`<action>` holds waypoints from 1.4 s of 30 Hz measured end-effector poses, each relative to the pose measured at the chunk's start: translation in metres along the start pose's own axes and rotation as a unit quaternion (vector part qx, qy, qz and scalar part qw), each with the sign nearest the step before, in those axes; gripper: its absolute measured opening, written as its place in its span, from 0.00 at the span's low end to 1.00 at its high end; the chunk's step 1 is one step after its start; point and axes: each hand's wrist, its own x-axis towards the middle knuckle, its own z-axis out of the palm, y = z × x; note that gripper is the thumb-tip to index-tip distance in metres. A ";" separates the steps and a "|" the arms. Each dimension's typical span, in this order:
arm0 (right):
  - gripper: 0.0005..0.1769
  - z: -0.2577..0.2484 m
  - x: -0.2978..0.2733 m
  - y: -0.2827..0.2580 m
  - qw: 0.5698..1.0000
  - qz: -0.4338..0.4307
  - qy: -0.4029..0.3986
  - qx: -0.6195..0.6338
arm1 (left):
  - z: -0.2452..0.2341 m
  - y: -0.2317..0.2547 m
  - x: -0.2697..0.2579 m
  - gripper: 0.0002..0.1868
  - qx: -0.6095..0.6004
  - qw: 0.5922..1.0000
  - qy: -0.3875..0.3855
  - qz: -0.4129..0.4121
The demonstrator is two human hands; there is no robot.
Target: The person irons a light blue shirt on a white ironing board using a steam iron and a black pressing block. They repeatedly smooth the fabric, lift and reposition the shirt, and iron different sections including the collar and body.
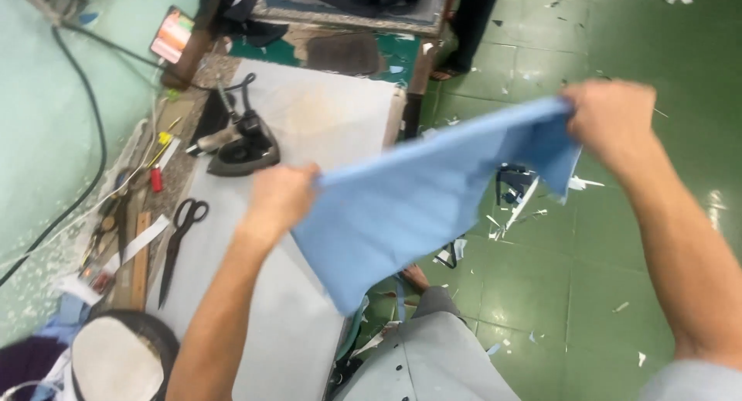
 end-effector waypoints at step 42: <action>0.36 0.145 -0.035 -0.377 0.853 -0.485 -0.167 0.100 | 0.290 -0.093 -0.149 0.38 -0.123 0.764 0.430 -0.464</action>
